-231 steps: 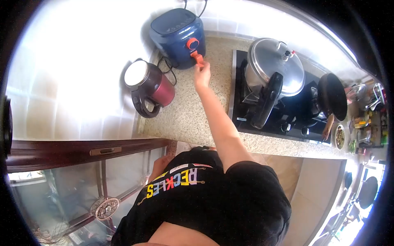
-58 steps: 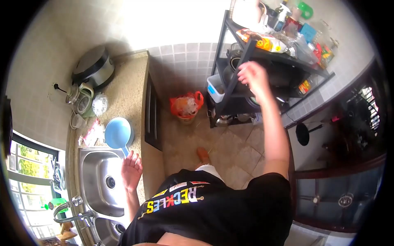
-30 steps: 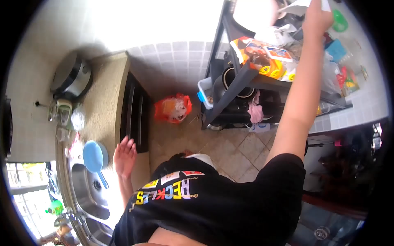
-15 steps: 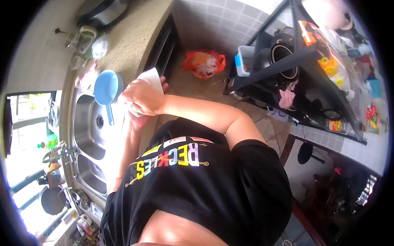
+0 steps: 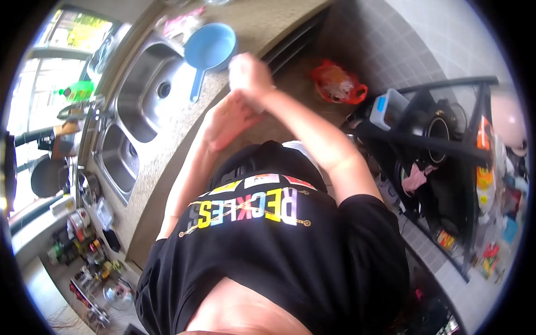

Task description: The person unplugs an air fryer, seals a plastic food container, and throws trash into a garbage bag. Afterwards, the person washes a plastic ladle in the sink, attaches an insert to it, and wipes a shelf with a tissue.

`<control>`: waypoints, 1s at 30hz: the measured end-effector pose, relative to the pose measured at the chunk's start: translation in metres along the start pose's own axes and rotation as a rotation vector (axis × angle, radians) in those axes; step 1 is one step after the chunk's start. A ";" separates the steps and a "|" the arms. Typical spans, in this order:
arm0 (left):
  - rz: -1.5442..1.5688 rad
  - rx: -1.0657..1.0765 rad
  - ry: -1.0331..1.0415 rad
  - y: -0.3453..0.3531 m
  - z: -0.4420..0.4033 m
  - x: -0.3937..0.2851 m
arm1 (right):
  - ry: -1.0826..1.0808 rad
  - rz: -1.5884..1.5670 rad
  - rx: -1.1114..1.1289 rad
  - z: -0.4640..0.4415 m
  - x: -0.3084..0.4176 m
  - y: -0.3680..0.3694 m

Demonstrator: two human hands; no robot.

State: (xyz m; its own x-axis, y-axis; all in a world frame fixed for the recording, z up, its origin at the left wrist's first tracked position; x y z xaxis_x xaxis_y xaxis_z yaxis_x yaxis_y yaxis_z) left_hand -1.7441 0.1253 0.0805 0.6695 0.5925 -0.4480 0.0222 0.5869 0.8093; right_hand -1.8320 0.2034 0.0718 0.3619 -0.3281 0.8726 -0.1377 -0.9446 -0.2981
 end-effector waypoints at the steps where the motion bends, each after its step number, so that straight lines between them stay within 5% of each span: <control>1: -0.028 -0.011 0.039 0.011 0.006 -0.007 | 0.225 -0.100 -0.036 -0.002 -0.034 -0.011; 3: 0.074 0.122 0.045 0.018 0.013 -0.022 | 0.715 -0.614 -0.169 0.005 -0.084 -0.031; 6: 0.036 0.124 0.155 0.011 0.011 -0.031 | 0.781 -0.998 -0.112 0.012 -0.067 -0.046; 8: 0.033 0.065 0.142 0.001 0.001 -0.024 | 0.650 -1.077 -0.131 0.014 0.011 -0.043; 11: 0.055 -0.130 0.195 -0.026 -0.015 -0.001 | 0.050 -0.314 0.034 0.032 0.074 -0.020; 13: -0.078 0.042 0.225 -0.032 -0.019 0.008 | -0.461 0.150 0.043 0.053 0.117 -0.002; 15: -0.055 0.084 0.188 -0.025 -0.022 0.010 | -0.271 -0.005 0.050 0.044 0.104 0.001; 17: 0.079 0.039 0.087 -0.014 -0.019 0.017 | -0.353 -0.036 0.118 0.044 0.093 -0.001; 23: 0.044 -0.101 0.024 0.011 -0.016 0.028 | 0.308 -0.611 0.058 0.033 0.051 -0.012; 25: -0.243 -0.248 0.080 -0.007 -0.016 0.030 | 0.649 -0.961 -0.036 0.032 0.039 -0.016; 29: -0.709 -0.417 0.203 0.017 -0.004 0.006 | 0.799 -1.268 -0.021 0.028 0.025 -0.015; 30: -0.692 -0.308 0.360 0.002 -0.018 0.011 | 0.801 -1.266 -0.025 0.027 0.025 -0.017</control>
Point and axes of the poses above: each hand's wrist, its own z-axis away from the middle knuckle, its own y-axis out of the palm, x = y × z, the point moved 6 cm from there along -z, towards the middle knuckle, and after that the axes turned 2 degrees about -x, right-handed, at the moved point
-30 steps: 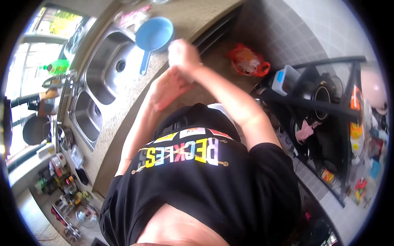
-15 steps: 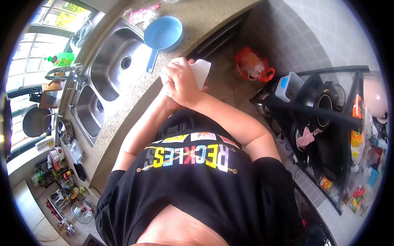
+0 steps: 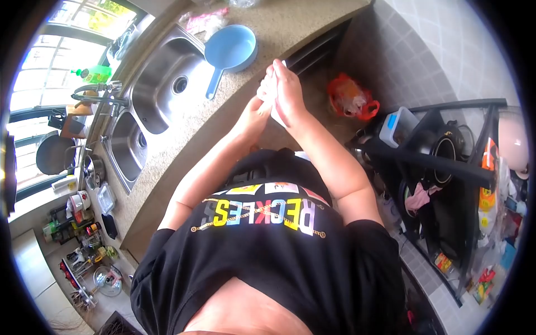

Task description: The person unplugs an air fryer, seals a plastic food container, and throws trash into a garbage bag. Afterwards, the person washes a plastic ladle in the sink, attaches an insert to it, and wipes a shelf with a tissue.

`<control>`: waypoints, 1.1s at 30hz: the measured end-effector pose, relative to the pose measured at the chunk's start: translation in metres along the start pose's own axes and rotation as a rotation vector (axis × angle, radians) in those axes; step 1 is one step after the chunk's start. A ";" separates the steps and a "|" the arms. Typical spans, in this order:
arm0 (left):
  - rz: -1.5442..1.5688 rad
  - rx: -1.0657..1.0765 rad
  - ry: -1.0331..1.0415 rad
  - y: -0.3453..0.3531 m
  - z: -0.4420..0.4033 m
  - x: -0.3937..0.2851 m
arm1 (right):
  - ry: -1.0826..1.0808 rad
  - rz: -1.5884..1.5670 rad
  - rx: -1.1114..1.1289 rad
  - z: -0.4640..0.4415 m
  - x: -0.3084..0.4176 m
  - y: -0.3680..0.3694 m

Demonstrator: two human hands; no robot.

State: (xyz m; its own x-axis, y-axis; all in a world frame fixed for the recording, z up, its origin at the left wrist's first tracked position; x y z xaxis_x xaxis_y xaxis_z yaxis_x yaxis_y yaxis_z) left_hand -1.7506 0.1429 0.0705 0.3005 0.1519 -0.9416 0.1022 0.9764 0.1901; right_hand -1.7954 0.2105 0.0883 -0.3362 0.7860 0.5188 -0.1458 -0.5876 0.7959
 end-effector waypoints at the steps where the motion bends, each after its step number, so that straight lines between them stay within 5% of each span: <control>1: -0.105 -0.002 0.044 0.000 0.000 -0.005 | 0.000 0.000 -0.005 0.001 0.002 0.001; 3: -0.174 -0.007 0.165 -0.001 -0.007 -0.006 | 0.016 -0.014 0.009 -0.001 0.005 -0.004; 6: -0.363 0.058 0.390 0.000 0.000 -0.023 | 0.182 -0.341 0.317 -0.002 0.005 -0.003; 11: -0.224 0.079 0.324 -0.003 0.000 -0.022 | 0.118 -0.413 0.423 -0.008 0.012 -0.009; 13: -0.372 0.036 0.223 -0.006 -0.002 -0.016 | -0.021 -0.162 0.179 0.010 0.021 0.009; 14: -0.369 0.042 0.227 -0.007 -0.004 -0.008 | -0.047 -0.031 0.227 0.010 0.018 0.004; 16: -0.354 -0.149 0.469 -0.015 -0.008 -0.015 | -0.147 0.271 0.144 0.021 0.008 0.010; 20: -0.494 -0.106 0.327 -0.020 0.003 -0.022 | -0.240 0.532 -0.003 0.023 -0.019 -0.010; 21: -0.827 -0.205 0.519 -0.023 0.004 -0.030 | -0.200 0.548 -0.030 0.020 -0.027 -0.017; 24: -0.993 -0.198 0.759 -0.019 0.017 -0.049 | -0.004 0.231 -0.133 0.009 -0.046 -0.023; 27: -1.023 -0.155 0.703 -0.035 0.019 -0.055 | 0.347 0.103 -0.149 -0.017 -0.081 -0.041; 33: -0.897 -0.225 0.662 -0.112 0.028 -0.054 | 0.314 -0.032 -0.333 -0.059 -0.087 -0.134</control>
Point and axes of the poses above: each hand's wrist, its own z-axis away from the middle knuckle, its own y-axis out of the palm, x = y × z, the point moved 6 cm from there along -z, towards the middle knuckle, and after that the axes turned 2 degrees about -x, right-handed, at the moved point
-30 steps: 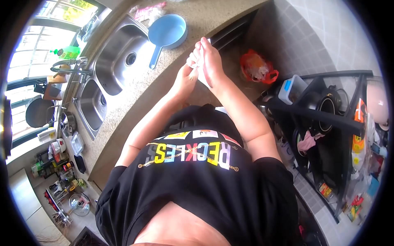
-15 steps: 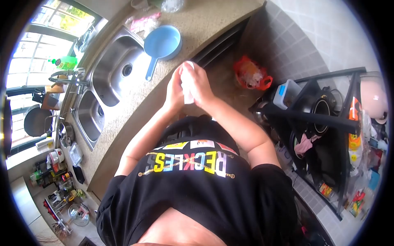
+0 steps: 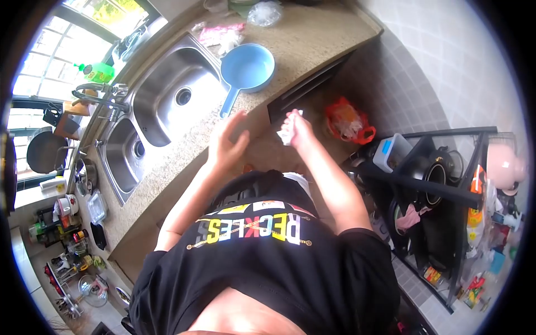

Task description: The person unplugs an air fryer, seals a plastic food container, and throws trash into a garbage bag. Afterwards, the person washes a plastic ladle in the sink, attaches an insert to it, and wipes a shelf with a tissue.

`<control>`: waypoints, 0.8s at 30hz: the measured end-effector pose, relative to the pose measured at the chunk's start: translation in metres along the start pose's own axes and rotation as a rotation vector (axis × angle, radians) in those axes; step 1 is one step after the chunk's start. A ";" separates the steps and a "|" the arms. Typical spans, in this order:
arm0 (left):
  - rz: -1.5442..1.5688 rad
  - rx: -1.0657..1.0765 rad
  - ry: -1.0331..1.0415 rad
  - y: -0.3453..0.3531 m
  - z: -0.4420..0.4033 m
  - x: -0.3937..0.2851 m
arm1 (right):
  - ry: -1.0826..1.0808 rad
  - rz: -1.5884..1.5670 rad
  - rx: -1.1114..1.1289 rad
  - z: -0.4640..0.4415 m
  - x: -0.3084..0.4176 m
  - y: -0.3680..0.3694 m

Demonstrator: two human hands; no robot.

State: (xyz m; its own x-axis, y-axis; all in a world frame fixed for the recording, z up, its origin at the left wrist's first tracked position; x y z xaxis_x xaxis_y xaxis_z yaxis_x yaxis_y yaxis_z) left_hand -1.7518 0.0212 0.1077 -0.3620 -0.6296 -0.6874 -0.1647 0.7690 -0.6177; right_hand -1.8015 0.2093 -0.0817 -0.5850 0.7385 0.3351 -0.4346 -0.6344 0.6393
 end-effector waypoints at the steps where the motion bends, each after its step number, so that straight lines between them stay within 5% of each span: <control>1: 0.008 -0.039 -0.104 -0.006 0.004 0.023 | 0.010 -0.025 -0.027 0.000 0.003 -0.006; 7: -0.034 -0.051 -0.389 0.005 0.013 0.139 | 0.040 -0.121 0.030 -0.012 0.004 -0.002; 12: 0.449 0.069 -0.859 0.035 0.002 0.171 | -0.276 0.410 -0.121 -0.031 0.056 0.020; 14: 0.541 -0.007 -0.940 0.037 -0.010 0.163 | -0.375 0.457 -0.040 -0.045 0.096 0.037; 16: 0.949 0.163 -1.151 0.058 -0.018 0.155 | -0.627 0.682 -0.144 -0.078 0.157 0.032; 20: 0.792 0.198 -1.025 0.068 -0.033 0.153 | -1.017 0.864 -0.252 -0.147 0.305 0.026; 21: 0.768 0.140 -1.037 0.065 -0.039 0.145 | -1.151 1.179 -0.441 -0.153 0.348 0.034; 24: 0.685 0.009 -1.138 0.062 -0.021 0.154 | -1.362 1.380 -0.755 -0.166 0.436 0.055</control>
Point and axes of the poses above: each hand's wrist, its own z-axis away from the middle knuckle, its own y-axis out of the palm, x = y × z, the point moved 6 cm from there along -z, towards the middle knuckle, and after that the axes turned 2 degrees about -x, right-handed, at the moved point
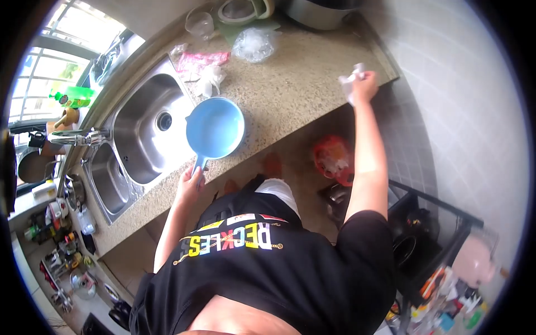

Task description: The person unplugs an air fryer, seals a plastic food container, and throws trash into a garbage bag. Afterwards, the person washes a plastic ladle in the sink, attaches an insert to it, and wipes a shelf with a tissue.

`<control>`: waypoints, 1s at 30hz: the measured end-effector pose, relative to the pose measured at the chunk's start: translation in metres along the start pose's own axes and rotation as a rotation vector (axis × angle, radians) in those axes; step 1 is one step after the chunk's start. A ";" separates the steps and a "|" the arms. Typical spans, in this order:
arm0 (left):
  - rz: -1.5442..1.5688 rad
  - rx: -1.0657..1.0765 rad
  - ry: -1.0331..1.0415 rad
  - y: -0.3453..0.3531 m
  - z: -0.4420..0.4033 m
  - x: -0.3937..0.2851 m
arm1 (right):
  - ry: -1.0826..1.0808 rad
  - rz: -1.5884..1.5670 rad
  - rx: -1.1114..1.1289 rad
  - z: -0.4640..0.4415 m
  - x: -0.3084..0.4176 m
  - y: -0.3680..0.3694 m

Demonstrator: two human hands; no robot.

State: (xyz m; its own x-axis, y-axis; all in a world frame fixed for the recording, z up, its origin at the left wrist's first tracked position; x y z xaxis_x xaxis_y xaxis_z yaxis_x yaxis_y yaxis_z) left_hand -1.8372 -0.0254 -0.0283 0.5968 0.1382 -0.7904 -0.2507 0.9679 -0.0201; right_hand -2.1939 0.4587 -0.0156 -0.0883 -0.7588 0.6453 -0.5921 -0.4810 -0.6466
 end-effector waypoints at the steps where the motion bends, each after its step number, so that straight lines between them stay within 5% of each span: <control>1: -0.052 -0.045 0.004 -0.005 0.008 -0.005 | -0.039 0.068 -0.038 -0.022 -0.008 0.007; 5: 0.120 -0.273 0.028 -0.027 0.036 0.000 | -0.093 0.247 0.072 -0.041 -0.040 0.085; 9: 0.312 -0.419 0.052 -0.034 0.058 0.000 | -0.339 0.175 0.121 0.018 0.053 0.122; 12: 0.377 -0.473 0.061 -0.033 0.059 -0.002 | -0.403 -0.015 0.354 0.098 0.125 0.126; 14: 0.421 -0.497 0.104 -0.029 0.061 -0.006 | -0.161 -0.293 0.657 0.171 0.166 0.132; 16: 0.470 -0.501 0.129 -0.025 0.061 -0.006 | -0.604 -0.177 0.665 0.252 0.213 0.129; 18: 0.529 -0.514 0.153 -0.018 0.065 -0.011 | -0.286 -0.313 1.025 0.319 0.226 0.148; 19: 0.549 -0.535 0.158 -0.016 0.069 -0.013 | -0.391 -0.364 1.082 0.337 0.240 0.135; 22: 0.548 -0.569 0.168 -0.018 0.081 -0.003 | -0.736 -0.564 0.958 0.369 0.265 0.115; 26: 0.583 -0.605 0.158 -0.027 0.097 0.019 | -0.629 -0.777 1.144 0.360 0.264 0.116; 30: 0.610 -0.668 0.177 -0.037 0.110 0.033 | -0.619 -0.670 1.098 0.315 0.257 0.103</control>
State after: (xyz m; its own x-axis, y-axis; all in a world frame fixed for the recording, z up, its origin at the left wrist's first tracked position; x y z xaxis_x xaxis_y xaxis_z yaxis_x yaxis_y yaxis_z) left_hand -1.7247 -0.0332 0.0138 0.1050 0.4970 -0.8614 -0.9045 0.4078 0.1250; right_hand -2.0255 0.0754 -0.0445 0.4832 -0.1852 0.8557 0.5535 -0.6926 -0.4625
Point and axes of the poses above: each hand's wrist, its own z-axis away from the middle knuckle, its own y-axis out of the palm, x = y × z, the point moved 6 cm from there along -z, towards the middle knuckle, and after that the axes turned 2 degrees about -x, right-handed, at the moved point
